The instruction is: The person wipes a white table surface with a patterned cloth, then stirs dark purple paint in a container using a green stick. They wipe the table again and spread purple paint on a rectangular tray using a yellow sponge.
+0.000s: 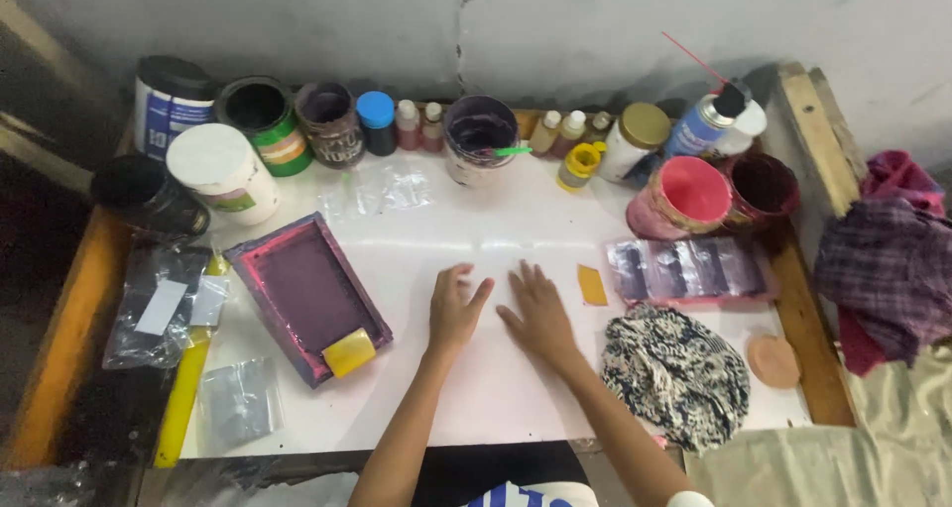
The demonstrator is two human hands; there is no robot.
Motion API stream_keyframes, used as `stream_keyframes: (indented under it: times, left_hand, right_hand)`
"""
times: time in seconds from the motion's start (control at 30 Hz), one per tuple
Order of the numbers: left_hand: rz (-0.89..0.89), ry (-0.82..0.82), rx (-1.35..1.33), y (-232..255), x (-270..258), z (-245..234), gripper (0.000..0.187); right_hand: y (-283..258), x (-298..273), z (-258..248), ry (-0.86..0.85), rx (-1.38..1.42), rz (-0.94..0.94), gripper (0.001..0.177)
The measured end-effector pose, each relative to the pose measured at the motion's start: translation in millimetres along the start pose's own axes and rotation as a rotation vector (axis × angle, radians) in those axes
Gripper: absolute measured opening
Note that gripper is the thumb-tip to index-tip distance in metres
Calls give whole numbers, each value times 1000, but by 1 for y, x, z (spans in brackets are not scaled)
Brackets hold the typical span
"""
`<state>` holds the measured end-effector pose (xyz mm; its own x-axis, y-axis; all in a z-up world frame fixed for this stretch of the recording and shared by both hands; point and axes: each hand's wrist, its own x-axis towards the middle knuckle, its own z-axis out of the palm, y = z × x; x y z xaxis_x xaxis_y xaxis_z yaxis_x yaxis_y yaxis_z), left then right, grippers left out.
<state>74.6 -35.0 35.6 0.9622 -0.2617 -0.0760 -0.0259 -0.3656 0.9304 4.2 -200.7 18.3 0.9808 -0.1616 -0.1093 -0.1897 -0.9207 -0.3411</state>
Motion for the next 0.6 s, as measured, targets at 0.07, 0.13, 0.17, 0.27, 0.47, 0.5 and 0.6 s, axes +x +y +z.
stream_keyframes:
  times: [0.07, 0.13, 0.17, 0.27, 0.47, 0.5, 0.6]
  left_hand:
    - [-37, -11, -48, 22, 15, -4, 73]
    - [-60, -31, -96, 40, 43, -4, 83]
    - [-14, -3, -47, 45, 59, -2, 88]
    - [74, 101, 38, 42, 113, 17, 105]
    - [239, 401, 53, 40, 190, 51, 130]
    - [264, 483, 97, 34, 202, 59, 133]
    - [467, 622, 80, 9, 218, 69, 121]
  right_hand:
    - [-38, 4, -28, -84, -29, 63, 70]
    - [-57, 9, -46, -153, -58, 136, 74]
    - [-57, 8, -48, -159, -59, 136, 72]
    - [-54, 9, -48, -151, -71, 135, 66]
    - [-48, 13, -46, -101, -24, 128, 61]
    - [-50, 12, -48, -116, -17, 139, 61]
    - [-22, 15, 3, 223, 112, -18, 57]
